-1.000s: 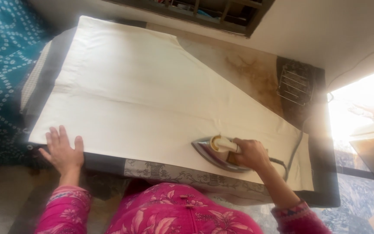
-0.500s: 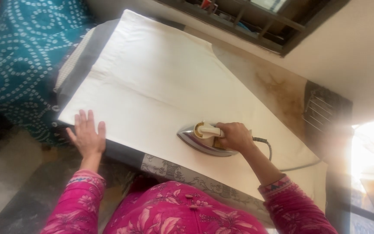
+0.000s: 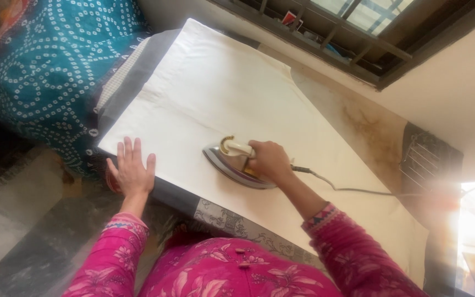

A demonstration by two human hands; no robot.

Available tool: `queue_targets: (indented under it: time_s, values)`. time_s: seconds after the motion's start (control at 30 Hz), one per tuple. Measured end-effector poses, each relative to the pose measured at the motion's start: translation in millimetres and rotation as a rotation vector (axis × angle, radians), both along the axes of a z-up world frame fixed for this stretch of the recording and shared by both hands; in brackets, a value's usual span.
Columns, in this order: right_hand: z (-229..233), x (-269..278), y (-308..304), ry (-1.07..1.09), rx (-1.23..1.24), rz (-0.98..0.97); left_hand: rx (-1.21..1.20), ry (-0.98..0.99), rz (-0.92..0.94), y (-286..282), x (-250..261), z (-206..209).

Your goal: Ironing a white garment on a table and then folding it on a bed.

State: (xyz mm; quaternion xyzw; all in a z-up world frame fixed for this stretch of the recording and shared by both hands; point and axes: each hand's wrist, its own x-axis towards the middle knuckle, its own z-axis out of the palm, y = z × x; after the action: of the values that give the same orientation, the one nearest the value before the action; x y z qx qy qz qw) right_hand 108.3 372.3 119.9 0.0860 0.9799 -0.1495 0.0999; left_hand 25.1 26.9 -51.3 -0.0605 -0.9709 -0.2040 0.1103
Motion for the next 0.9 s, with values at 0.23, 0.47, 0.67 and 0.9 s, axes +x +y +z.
queue_targets:
  time_s: [0.23,0.47,0.67,0.9]
  values:
    - [-43.4,-57.5,-59.4,0.063,-0.122,-0.178,-0.002,-0.008,-0.001,-0.8,-2.0,-4.2]
    - [-8.9,-25.3,-61.1,-0.143,-0.841,-0.278,-0.006,-0.110,-0.021,-0.2,-2.8,7.0]
    - [-18.8,54.5,-15.4,-0.139,-0.719,-0.375,0.032,-0.208,-0.080,78.1,7.2,39.8]
    - [-7.4,213.0,63.1,-0.026,-0.573,-0.706,-0.118,-0.263,-0.693,238.5,96.1,39.2]
